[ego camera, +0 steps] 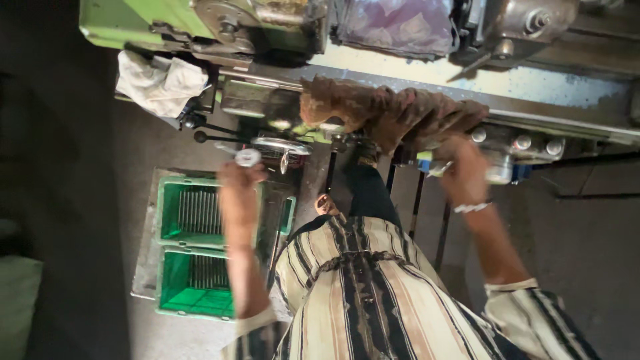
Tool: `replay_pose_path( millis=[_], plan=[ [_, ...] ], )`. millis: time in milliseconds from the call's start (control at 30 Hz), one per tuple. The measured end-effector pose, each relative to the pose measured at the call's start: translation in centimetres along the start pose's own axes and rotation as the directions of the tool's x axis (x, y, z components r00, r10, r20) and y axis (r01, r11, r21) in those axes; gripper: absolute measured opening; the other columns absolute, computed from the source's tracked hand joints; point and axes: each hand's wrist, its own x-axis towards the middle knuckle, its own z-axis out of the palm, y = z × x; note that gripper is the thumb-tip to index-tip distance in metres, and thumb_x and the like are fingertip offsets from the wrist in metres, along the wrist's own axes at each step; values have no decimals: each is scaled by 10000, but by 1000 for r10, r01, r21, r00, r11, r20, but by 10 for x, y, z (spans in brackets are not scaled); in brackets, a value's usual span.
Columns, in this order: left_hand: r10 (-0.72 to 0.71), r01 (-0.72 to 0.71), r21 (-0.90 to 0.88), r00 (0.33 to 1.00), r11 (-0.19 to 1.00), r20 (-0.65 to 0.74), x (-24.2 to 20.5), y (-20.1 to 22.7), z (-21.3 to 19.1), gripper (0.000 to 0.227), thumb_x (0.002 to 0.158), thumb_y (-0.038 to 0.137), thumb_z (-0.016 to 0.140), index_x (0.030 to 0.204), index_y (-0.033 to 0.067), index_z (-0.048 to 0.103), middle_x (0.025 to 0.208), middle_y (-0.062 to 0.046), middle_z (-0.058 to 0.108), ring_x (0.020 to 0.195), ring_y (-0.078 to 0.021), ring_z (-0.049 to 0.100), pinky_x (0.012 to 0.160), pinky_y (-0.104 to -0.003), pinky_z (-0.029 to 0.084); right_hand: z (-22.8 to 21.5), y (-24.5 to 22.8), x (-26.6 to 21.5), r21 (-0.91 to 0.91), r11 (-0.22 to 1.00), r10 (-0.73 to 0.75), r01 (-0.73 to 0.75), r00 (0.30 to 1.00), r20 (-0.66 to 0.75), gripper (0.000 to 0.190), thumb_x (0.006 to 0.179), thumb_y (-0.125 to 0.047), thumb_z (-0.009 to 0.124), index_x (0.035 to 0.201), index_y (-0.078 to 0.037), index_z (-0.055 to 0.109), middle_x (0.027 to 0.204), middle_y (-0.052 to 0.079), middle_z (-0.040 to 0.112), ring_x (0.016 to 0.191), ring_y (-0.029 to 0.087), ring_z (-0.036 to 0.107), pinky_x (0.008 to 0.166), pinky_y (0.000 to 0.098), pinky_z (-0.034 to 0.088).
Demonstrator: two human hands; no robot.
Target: The person operates a metalworking lathe, repeatedly inserting a cylindrical metal part into the chuck, tightening it with a chuck key, and then removing the part. The person places the removed parts into a green plastic bin on the floor.
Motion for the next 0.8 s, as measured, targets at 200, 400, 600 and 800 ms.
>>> replay_pose_path(
  millis=[200,400,600,800],
  plan=[
    [-2,44,589,997,807,-71,-10,-77,-77,320,1025,187,550,1310,54,607,882,-75,651,673,-179,595,658,-384,476,-71,94,15,-254,853,356,-457,863,-360,70,1020,-54,735,1027,-13,679,861,199,690,766,368,690,689,473,508],
    [110,-23,522,985,852,-135,-47,-164,-66,327,1050,265,695,1173,-26,611,950,-91,629,815,-160,576,727,-322,491,-78,146,11,-515,726,241,-456,870,-430,109,919,-50,743,990,-18,667,844,228,710,768,429,689,632,494,517],
    [-294,344,107,899,933,-325,-56,-215,-55,299,969,296,692,1049,9,717,901,1,693,800,-78,587,691,-263,480,9,167,-37,281,745,596,-604,415,-688,119,1090,-113,541,1095,1,574,895,243,624,814,431,602,735,524,431],
    [-251,327,231,919,916,-305,-74,-211,-49,363,1009,322,710,982,-39,695,829,-27,649,757,-126,522,654,-330,445,87,257,-20,-883,462,509,-81,840,189,438,1029,-333,522,1409,-116,528,1382,135,543,1247,323,540,996,484,433]
  ],
)
